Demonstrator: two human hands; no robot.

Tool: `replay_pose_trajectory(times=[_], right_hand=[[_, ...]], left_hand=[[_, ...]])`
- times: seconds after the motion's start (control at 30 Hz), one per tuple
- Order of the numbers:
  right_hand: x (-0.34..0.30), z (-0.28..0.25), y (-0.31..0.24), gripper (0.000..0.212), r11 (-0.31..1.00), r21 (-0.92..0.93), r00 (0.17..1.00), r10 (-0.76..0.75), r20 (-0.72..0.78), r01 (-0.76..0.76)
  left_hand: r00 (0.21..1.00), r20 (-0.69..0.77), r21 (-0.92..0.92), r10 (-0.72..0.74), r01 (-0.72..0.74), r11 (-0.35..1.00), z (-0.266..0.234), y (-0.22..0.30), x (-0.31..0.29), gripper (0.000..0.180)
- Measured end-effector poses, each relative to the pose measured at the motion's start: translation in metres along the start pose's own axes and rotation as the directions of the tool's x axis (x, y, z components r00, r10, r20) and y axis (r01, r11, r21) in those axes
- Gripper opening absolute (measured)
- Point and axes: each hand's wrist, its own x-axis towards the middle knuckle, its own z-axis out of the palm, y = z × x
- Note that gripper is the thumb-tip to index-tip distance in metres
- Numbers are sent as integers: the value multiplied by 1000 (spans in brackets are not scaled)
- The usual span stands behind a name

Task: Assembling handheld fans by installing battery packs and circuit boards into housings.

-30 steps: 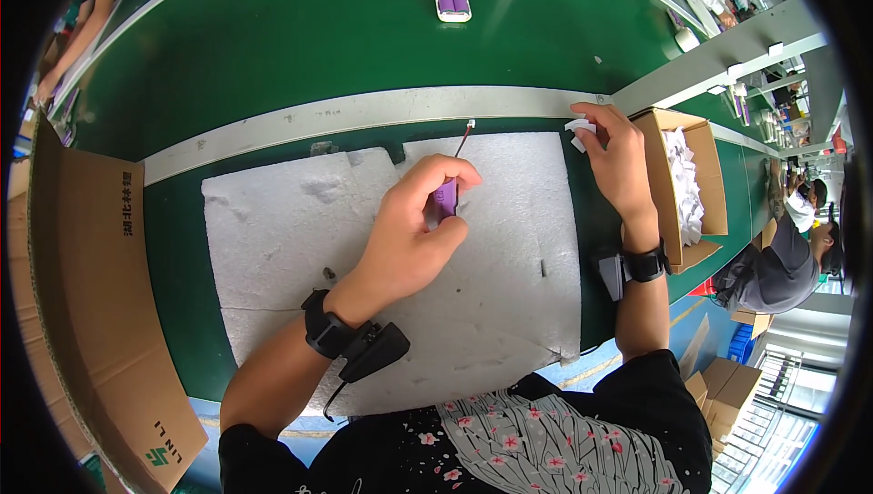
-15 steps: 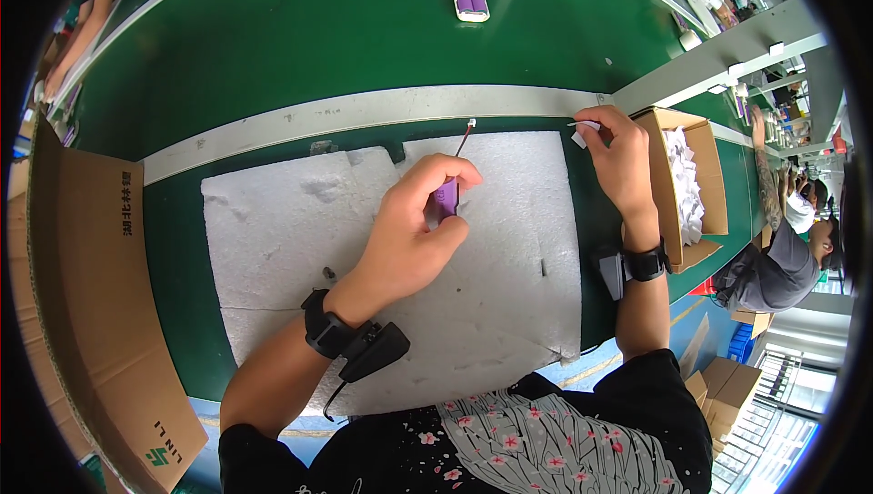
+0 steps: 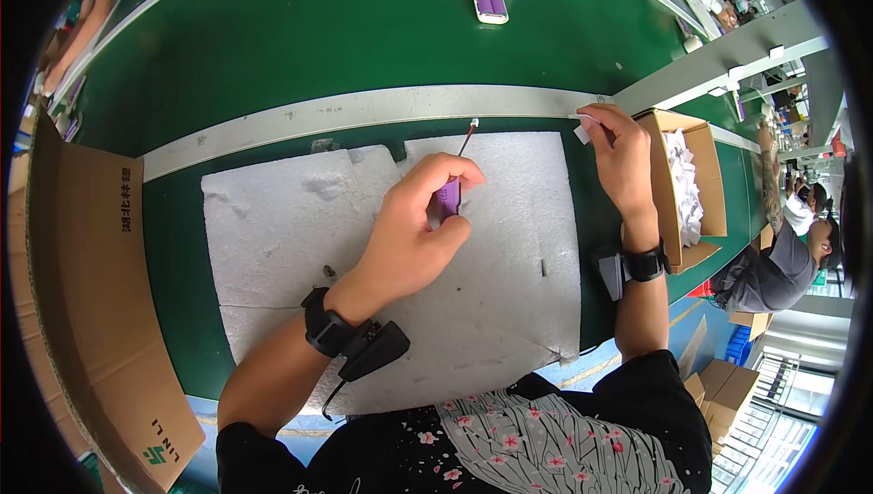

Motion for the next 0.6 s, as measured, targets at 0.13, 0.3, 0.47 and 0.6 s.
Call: replay_pose_trajectory(times=[0.13,0.3,0.47,0.6], right_hand=[[1,0,-2,11,1000,12,1000,29,6,-29],[0,1,0,11,1000,25,1000,17,4,-17],[0,0,-2,11,1000,21,1000,7,8,-7],[0,-1,-5,11,1000,23,1000,10,15,-10]], left_hand=[[1000,9,17,-7,7,1000,-1,0,0,34],[1000,4,16,5,-5,1000,-1,0,-1,34],[999,29,24,-30,30,999,-3,2,-1,37],[993,79,50,-83,79,996,-5,3,-2,41]])
